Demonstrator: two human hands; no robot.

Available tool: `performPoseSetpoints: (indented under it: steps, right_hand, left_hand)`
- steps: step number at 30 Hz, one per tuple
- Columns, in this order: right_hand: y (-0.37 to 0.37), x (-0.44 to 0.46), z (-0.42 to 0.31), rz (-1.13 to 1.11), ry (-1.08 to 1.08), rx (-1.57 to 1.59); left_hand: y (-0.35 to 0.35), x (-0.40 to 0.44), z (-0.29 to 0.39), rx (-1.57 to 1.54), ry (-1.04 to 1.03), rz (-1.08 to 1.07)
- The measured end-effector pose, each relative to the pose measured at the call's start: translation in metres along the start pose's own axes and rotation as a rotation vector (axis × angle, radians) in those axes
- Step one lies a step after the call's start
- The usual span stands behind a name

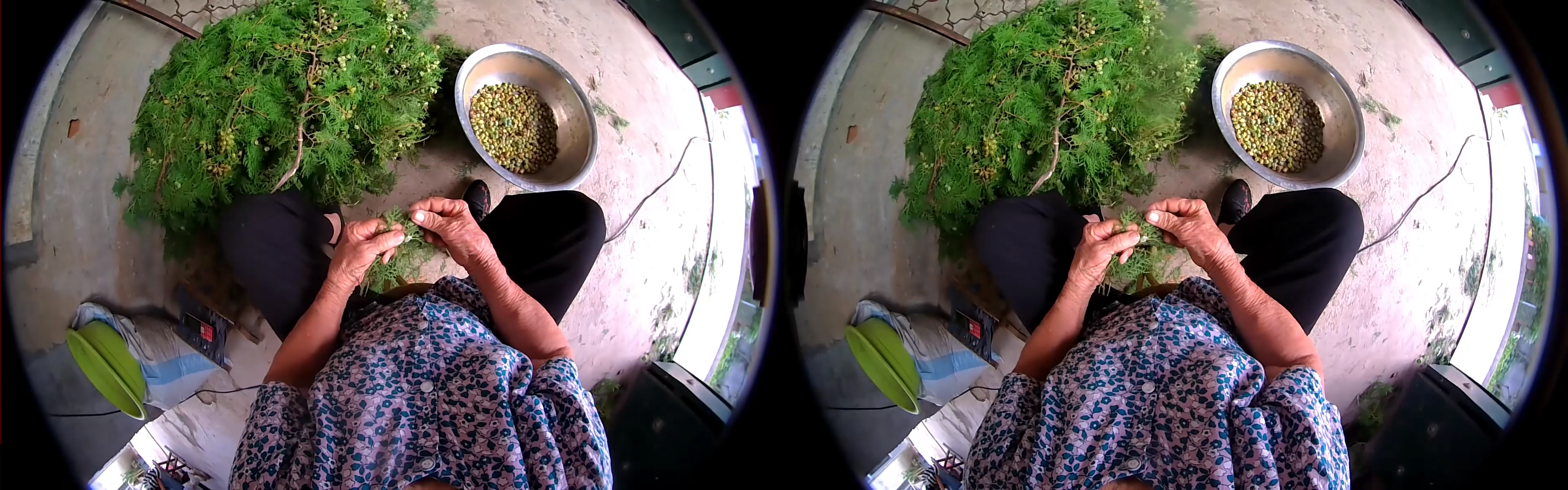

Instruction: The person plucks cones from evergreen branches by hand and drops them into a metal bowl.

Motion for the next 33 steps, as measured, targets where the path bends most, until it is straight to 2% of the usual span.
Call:
performPoseSetpoints:
  steps: [4, 6, 9, 11, 14, 18, 22, 26, 29, 31, 33]
  right_hand:
    - [0.000, 0.001, 0.000, 0.060, 0.052, -0.019]
    - [0.009, -0.002, 0.005, 0.264, -0.007, 0.102]
    - [0.034, 0.008, -0.001, 0.153, 0.140, 0.368]
    - [0.032, 0.002, -0.004, 0.144, 0.114, 0.414]
    - [0.014, -0.002, -0.012, -0.015, 0.029, 0.507]
    - [0.010, 0.001, -0.007, -0.042, 0.041, 0.274]
    - [-0.002, -0.001, -0.006, -0.137, -0.005, 0.199]
    - [-0.006, -0.001, 0.002, -0.110, -0.038, 0.172]
    - [-0.001, 0.001, 0.005, -0.049, -0.004, 0.191]
    - [0.017, 0.008, 0.004, 0.063, 0.052, 0.370]
    - [0.050, 0.014, 0.001, 0.270, 0.038, 0.405]
  left_hand:
    - [0.000, 0.001, 0.000, 0.029, 0.002, 0.016]
    - [0.001, 0.000, 0.001, 0.039, -0.002, 0.028]
    - [0.004, -0.003, 0.000, -0.029, 0.017, 0.046]
    - [0.009, -0.003, -0.002, -0.081, -0.034, 0.051]
    - [0.013, 0.002, -0.003, -0.121, -0.073, 0.086]
    - [0.011, -0.001, 0.001, -0.127, -0.061, 0.072]
    - [0.008, -0.001, 0.000, -0.095, -0.031, 0.044]
    - [0.006, -0.002, -0.001, -0.118, -0.008, 0.046]
    - [0.008, -0.001, 0.000, -0.100, -0.024, 0.050]
    - [0.010, 0.000, 0.001, -0.033, -0.068, 0.018]
    - [0.014, -0.002, -0.005, -0.113, -0.058, 0.078]
Point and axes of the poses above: each hand's wrist, its own x-axis towards the middle knuckle, its own y-axis out of the back of the hand, z = x × y, the point moved 7 cm from there along x, towards the middle knuckle, and after that the axes turned 1 degree about -z, right-handed, at the moved point
